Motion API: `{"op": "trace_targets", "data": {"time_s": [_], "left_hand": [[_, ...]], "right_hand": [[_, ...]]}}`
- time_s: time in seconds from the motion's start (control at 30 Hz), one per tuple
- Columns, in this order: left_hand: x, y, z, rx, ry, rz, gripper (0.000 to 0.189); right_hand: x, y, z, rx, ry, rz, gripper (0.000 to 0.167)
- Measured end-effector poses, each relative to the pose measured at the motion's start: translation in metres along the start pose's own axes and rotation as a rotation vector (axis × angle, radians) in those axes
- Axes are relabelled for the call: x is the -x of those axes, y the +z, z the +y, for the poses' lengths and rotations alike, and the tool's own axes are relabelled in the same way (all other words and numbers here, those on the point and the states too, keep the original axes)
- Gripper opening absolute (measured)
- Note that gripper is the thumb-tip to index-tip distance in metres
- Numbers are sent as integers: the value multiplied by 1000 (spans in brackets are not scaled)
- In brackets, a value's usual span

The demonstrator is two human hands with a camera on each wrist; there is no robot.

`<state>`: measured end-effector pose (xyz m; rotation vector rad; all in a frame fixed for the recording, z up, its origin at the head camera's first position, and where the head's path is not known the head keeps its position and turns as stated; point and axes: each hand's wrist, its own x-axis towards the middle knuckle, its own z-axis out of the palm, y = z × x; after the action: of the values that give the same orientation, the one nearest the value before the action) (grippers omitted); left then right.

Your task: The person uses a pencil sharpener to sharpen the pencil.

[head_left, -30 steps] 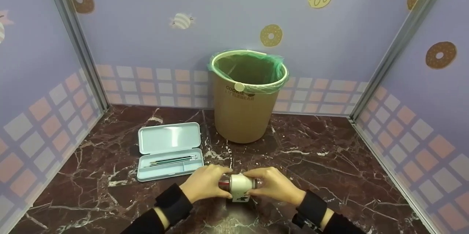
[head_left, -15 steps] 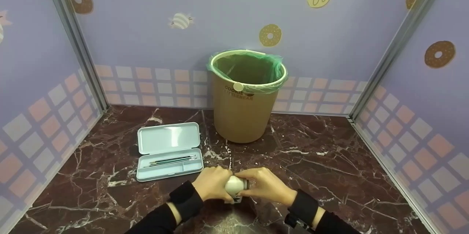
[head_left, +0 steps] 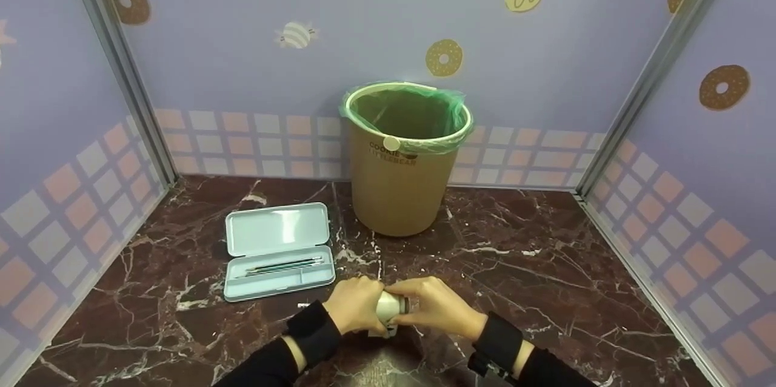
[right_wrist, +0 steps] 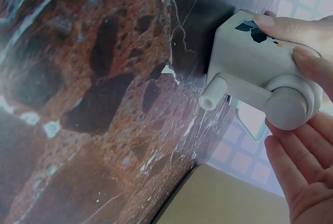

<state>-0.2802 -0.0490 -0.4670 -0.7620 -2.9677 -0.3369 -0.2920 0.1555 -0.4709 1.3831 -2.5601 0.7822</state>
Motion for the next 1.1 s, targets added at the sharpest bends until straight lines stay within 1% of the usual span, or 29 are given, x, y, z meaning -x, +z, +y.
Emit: {"op": "trace_targets", "data": {"time_s": [0.17,0.37,0.5,0.67,0.93,1.1], "left_hand": [[0,2,1,-10,-16,13,58],[2,1,3,-25,-25,35,55],[1,0,3,-31,-19,44,54],[1,0,3,-31,-11,36,50],[2,0,2,-18,4,49,46],[3,-1,1,7,9,37,43]], "right_hand": [[0,1,1,-13,6,1,42],[1,1,1,-13,13,-2,44],[1,1,0,4,10,3,44],[1,1,0,14,11,4,45],[4,1,-2,-1,51,3,50],[10,0,3,-32,98,10,52]]}}
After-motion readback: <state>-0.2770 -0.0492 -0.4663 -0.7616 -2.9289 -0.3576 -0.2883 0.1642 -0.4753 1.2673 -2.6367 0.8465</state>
